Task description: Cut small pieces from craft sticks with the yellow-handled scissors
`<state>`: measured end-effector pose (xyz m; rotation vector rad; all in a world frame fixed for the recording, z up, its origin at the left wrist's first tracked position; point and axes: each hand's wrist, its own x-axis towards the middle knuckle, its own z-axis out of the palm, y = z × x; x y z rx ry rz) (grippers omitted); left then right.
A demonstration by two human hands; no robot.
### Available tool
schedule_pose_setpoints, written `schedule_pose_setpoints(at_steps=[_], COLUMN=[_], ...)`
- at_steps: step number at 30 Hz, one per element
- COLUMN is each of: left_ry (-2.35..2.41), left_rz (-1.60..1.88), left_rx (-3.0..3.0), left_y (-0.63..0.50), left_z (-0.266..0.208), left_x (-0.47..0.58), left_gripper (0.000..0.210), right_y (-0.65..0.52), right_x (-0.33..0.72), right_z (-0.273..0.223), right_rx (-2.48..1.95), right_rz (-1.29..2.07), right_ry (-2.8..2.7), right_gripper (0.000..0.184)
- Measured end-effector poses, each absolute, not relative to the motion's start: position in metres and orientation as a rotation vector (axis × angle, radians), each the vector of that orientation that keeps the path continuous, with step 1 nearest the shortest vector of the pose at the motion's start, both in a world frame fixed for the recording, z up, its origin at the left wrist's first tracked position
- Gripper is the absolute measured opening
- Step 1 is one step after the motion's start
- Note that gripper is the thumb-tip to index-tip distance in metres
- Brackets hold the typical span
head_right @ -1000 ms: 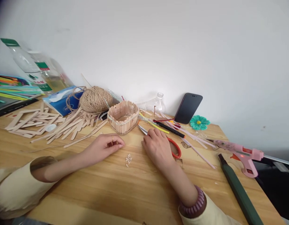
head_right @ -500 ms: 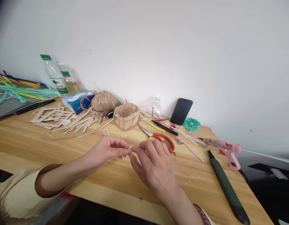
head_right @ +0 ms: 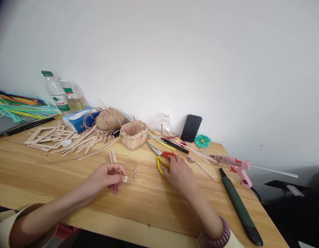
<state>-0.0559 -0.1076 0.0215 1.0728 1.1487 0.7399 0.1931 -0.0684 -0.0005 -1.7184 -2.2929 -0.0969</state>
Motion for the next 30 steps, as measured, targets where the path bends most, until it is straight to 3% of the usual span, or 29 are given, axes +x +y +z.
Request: schedule_pose_setpoints(at_steps=[4,11,18,30], left_ry=[1.145,1.174,1.178,1.115], left_rz=[0.753,0.772,0.739,0.589], left_rx=[1.093,1.055,1.16,1.765], left_y=[-0.104,-0.097,-0.077,-0.015], left_z=[0.023,0.025,0.03,0.016], left_x=[-0.058,-0.056,-0.036,0.011], left_gripper=[0.017,0.014,0.017,0.01], right_y=[-0.057,-0.069,-0.091,-0.067], right_x=[0.198,0.239,0.251,0.239], right_z=[-0.006,0.015,0.028,0.021], right_rx=[-1.803,-1.887,-1.523,-1.158], right_rz=[0.074,0.41,0.857,1.042], right_ry=[-2.253,-1.794,-1.561,-1.338], right_gripper=[0.017,0.028,0.03,0.035])
